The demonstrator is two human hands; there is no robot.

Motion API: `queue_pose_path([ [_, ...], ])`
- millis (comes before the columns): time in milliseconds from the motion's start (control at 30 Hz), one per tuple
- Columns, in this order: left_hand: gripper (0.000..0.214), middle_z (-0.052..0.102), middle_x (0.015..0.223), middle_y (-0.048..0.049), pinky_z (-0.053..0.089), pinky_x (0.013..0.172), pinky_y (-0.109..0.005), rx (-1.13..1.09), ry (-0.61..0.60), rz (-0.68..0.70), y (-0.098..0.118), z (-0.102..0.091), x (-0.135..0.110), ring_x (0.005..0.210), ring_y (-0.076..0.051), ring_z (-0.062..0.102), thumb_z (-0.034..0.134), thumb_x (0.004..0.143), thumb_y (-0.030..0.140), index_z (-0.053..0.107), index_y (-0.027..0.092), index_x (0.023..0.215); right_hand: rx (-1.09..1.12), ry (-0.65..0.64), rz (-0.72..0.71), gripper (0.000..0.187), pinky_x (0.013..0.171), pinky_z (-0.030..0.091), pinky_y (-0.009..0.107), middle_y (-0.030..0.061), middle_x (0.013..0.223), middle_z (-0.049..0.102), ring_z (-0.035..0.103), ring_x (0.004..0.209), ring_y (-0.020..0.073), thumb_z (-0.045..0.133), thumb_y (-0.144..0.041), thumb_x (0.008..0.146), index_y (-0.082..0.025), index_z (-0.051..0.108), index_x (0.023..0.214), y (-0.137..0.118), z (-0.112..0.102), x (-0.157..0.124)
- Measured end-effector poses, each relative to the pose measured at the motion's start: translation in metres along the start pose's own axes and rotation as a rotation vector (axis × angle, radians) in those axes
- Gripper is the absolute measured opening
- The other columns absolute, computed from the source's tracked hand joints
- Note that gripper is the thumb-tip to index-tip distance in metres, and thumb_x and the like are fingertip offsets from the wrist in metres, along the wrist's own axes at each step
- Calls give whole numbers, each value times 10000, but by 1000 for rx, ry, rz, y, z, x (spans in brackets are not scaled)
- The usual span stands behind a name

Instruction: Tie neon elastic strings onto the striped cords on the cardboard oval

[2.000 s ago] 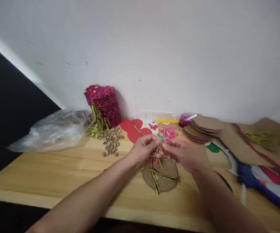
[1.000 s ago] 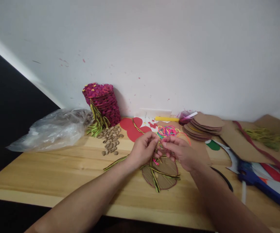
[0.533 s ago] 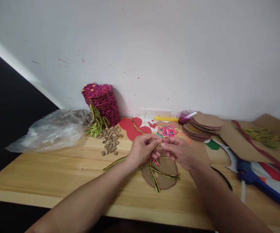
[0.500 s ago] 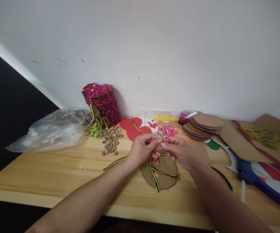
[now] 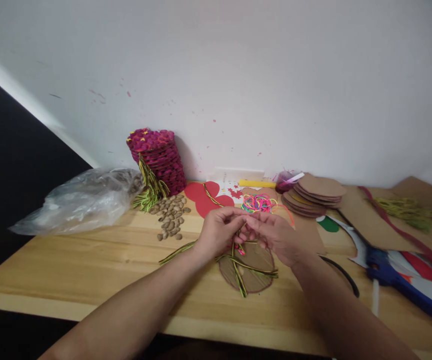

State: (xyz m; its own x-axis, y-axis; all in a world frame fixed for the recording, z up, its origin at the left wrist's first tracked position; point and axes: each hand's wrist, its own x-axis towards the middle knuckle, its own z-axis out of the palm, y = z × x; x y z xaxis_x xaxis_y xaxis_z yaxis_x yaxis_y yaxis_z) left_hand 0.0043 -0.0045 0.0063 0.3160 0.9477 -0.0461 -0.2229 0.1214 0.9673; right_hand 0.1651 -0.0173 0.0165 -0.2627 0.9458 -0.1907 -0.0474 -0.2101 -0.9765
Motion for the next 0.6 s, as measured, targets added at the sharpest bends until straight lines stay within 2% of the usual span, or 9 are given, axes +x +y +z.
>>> queue_pose_path([
  [300,203,659,604,-11,514,455,-180,66,13,9,2,-1,-1,480,-93,611,687,803,275,704,129,942,109,101,26,334,454,329,213,-4,627,628,511,529,82,865,-409,580,-158,722,746,2,0,3],
  [400,274,657,595,-4,518,452,-191,33,-3,-15,1,-2,1,475,-105,618,719,787,292,656,135,1003,79,118,13,348,415,274,200,-8,616,614,498,512,76,856,-438,592,-159,705,735,2,-1,3],
  [600,284,657,596,-7,487,415,-176,-17,-8,-69,-2,-5,5,460,-107,622,749,762,372,594,141,824,61,114,13,329,409,266,200,-17,608,595,475,492,72,840,-436,623,-165,665,689,5,-2,4],
])
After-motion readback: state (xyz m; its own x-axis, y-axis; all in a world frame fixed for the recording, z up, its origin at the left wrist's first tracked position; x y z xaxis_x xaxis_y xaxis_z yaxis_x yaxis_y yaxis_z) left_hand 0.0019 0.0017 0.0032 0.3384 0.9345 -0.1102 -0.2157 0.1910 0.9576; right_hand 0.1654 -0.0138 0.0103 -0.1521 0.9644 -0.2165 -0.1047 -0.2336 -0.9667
